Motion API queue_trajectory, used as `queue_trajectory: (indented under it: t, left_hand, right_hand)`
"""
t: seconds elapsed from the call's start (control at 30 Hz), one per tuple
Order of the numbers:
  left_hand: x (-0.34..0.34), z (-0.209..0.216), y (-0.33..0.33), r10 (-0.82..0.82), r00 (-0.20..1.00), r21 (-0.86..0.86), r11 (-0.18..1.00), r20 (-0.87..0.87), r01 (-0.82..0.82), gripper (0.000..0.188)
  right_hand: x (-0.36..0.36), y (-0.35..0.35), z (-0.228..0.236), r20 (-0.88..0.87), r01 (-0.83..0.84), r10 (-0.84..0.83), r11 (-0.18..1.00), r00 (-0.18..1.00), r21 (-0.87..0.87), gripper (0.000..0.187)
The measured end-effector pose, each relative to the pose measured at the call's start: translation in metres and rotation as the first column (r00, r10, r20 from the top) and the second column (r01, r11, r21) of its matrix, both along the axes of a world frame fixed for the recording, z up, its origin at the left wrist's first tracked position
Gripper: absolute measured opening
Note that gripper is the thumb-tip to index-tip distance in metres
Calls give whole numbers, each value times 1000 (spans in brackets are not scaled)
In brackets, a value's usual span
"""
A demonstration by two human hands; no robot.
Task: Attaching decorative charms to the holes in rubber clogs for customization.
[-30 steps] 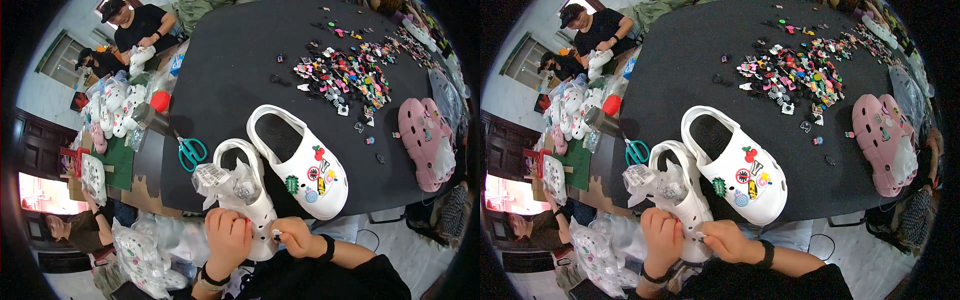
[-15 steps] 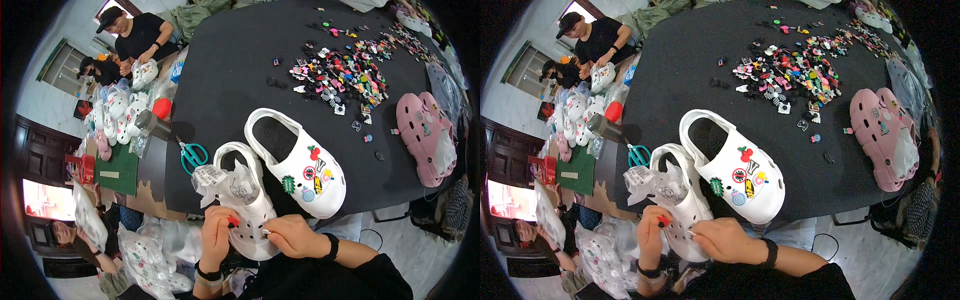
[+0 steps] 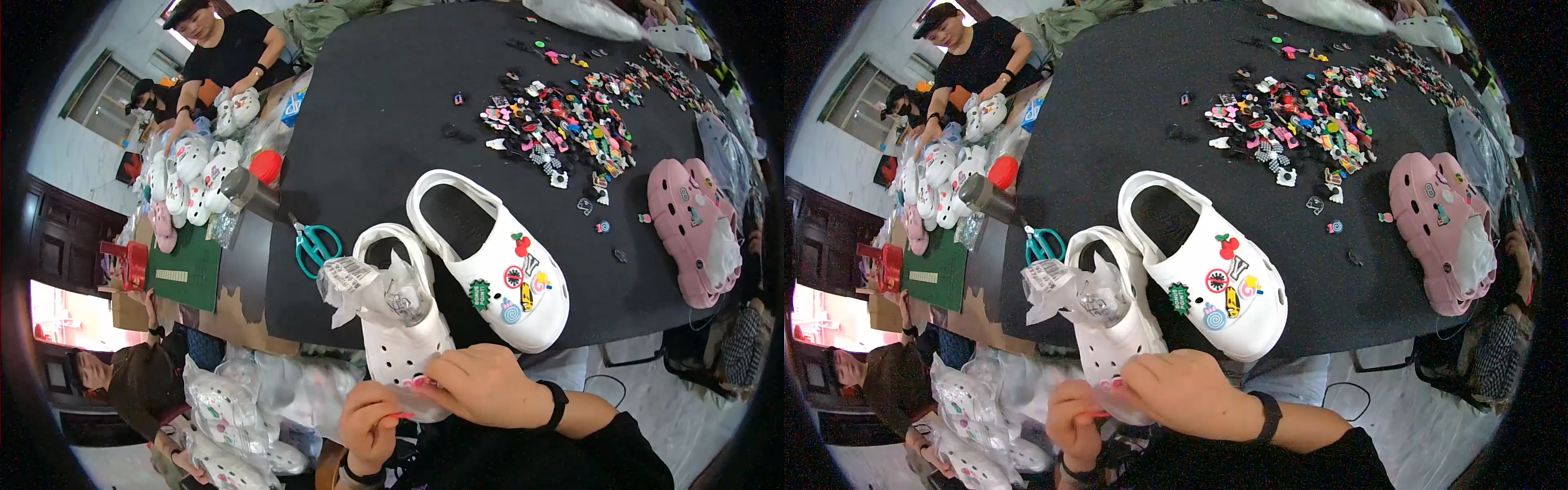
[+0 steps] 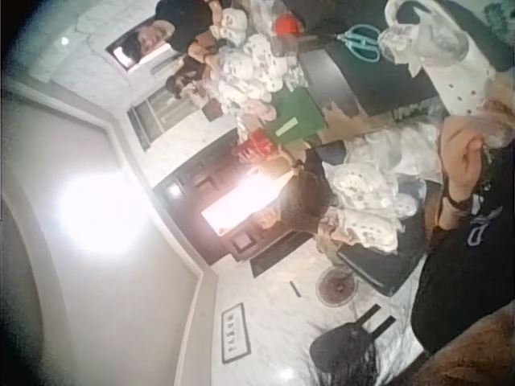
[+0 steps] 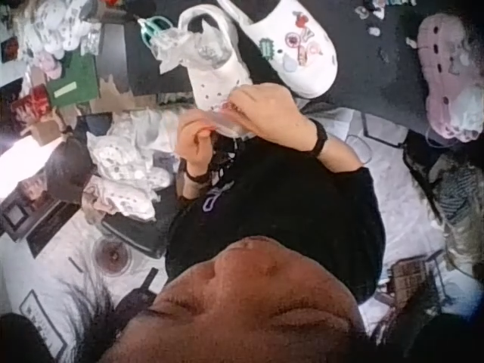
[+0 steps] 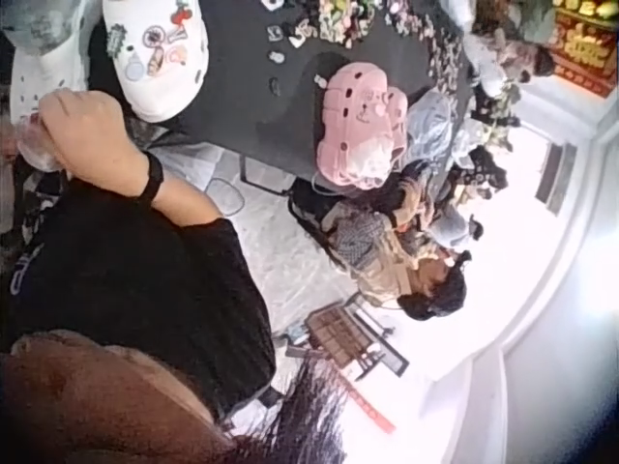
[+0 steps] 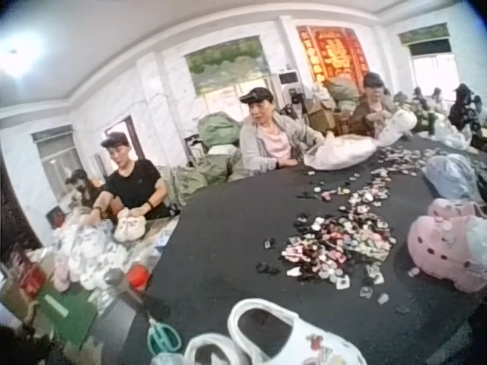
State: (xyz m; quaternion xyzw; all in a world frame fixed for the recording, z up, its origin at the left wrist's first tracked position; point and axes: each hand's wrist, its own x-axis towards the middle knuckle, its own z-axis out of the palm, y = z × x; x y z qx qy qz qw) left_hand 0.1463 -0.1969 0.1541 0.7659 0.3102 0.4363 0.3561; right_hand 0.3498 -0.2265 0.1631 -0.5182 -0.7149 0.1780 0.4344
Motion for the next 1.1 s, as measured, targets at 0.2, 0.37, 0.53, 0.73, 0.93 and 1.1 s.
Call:
queue_trajectory:
  t: [0.2, 0.37, 0.53, 0.73, 0.93, 1.1]
  left_hand:
    - [10, -4, 2, 120, 990, -71, 990, -67, -125, 27]
    - [3, -6, 4, 12, 993, -131, 991, 118, 3, 22]
    - [1, 0, 1, -4, 989, -166, 986, 148, 29, 22]
    - [-1, 11, 3, -47, 999, 11, 999, -25, 47, 16]
    - [6, 10, 4, -118, 992, 30, 992, -38, 119, 20]
    - [2, 12, 14, 87, 996, -241, 966, -32, -92, 21]
  right_hand:
    - [-9, 7, 11, 178, 74, -73, 997, 981, -2, 22]
    - [-12, 2, 8, 59, 28, -31, 999, 998, 46, 24]
    - [-17, -7, 3, -16, -14, 14, 999, 1000, 39, 29]
    - [-8, -11, 8, -93, -37, 41, 998, 995, 45, 28]
    - [-2, -9, 0, -430, -246, 191, 966, 882, -74, 20]
    - [4, -9, -8, -597, -321, 110, 911, 795, -259, 17]
